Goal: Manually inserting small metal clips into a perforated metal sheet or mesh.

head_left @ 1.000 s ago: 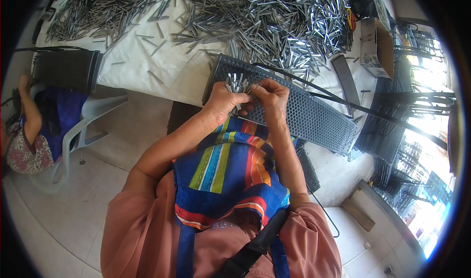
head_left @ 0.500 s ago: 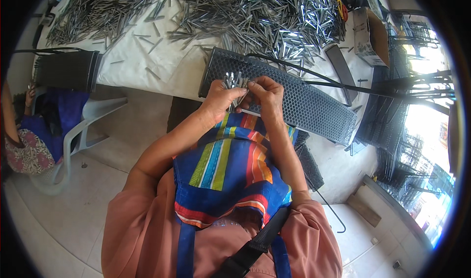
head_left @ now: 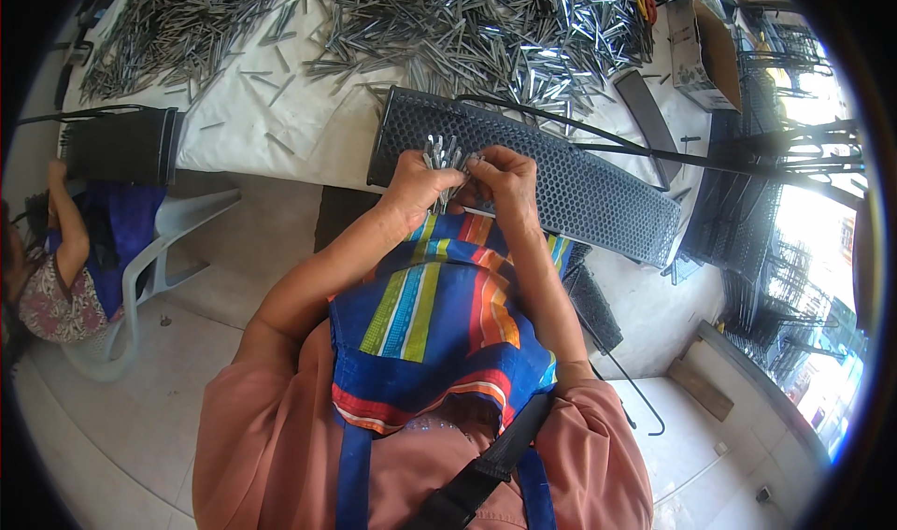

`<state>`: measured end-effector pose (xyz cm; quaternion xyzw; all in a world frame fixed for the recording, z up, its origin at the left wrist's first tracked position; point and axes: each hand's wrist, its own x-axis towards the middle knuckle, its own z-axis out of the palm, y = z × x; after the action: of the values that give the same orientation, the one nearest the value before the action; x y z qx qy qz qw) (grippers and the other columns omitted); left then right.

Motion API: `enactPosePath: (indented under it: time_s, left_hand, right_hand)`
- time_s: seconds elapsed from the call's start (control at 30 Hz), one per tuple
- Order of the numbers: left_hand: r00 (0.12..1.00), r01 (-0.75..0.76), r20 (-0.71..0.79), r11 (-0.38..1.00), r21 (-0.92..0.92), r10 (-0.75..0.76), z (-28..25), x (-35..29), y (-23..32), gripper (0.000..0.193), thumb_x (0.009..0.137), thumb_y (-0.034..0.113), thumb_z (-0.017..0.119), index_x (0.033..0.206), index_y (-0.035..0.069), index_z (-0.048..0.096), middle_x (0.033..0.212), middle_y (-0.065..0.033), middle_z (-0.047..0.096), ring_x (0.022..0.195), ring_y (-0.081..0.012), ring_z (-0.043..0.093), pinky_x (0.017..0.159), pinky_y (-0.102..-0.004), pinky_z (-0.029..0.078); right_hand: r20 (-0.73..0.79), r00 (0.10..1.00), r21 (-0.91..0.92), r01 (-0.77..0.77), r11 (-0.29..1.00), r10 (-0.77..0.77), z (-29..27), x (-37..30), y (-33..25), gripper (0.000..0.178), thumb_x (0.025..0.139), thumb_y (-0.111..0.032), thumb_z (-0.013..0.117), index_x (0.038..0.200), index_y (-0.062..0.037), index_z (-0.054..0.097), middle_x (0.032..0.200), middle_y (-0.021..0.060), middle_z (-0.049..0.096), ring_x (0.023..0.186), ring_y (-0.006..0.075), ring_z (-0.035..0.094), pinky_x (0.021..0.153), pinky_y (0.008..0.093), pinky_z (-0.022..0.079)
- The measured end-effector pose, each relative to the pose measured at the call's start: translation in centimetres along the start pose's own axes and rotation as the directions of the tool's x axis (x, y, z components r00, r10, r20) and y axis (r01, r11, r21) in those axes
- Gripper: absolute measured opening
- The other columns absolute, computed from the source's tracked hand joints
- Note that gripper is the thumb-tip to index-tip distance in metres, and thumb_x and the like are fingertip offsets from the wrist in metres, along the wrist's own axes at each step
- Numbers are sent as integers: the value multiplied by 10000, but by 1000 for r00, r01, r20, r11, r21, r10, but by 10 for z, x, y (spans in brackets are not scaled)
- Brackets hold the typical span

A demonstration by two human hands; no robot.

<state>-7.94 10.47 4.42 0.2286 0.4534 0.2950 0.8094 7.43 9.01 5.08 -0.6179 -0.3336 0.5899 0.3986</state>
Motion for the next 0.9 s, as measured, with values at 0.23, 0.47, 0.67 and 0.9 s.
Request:
enactPosePath:
  time_s: [0.23, 0.47, 0.67, 0.9]
  left_hand:
    - [990, -72, -118, 997, 28, 75, 4, 3, 5, 95, 788, 12, 610, 873, 13, 654, 752, -86, 679, 598, -176, 661, 480, -271, 505]
    - [976, 11, -218, 999, -31, -18, -8, 10, 10, 94, 789, 5, 618, 877, -7, 649, 762, -122, 674, 620, -200, 664, 502, -299, 536]
    - [979, 15, -199, 995, -94, -34, -8, 14, 6, 78, 769, -27, 628, 844, -28, 649, 757, -137, 677, 617, -219, 665, 488, -296, 510]
    - [979, 33, -195, 993, -117, -56, -8, 15, 8, 96, 769, -14, 630, 862, -28, 649, 752, -141, 678, 611, -229, 669, 475, -292, 494]
  right_hand:
    - [-126, 991, 120, 57, 991, -42, 3, 7, 3, 56, 823, -38, 644, 796, 10, 651, 625, 1, 584, 479, 47, 459, 433, 199, 339]
    - [-356, 806, -62, 484, 873, -472, -1, 32, 8, 61, 847, -12, 647, 907, -8, 657, 667, -10, 563, 523, 36, 468, 469, 184, 344]
    - [-207, 708, -408, 565, 717, -676, -4, 41, 9, 116, 776, 35, 673, 885, 7, 646, 814, 59, 613, 719, 125, 572, 649, 225, 441]
    - [-171, 667, -498, 577, 648, -725, -5, 47, 9, 127, 768, 21, 690, 891, -6, 673, 781, 47, 624, 700, 96, 576, 632, 222, 444]
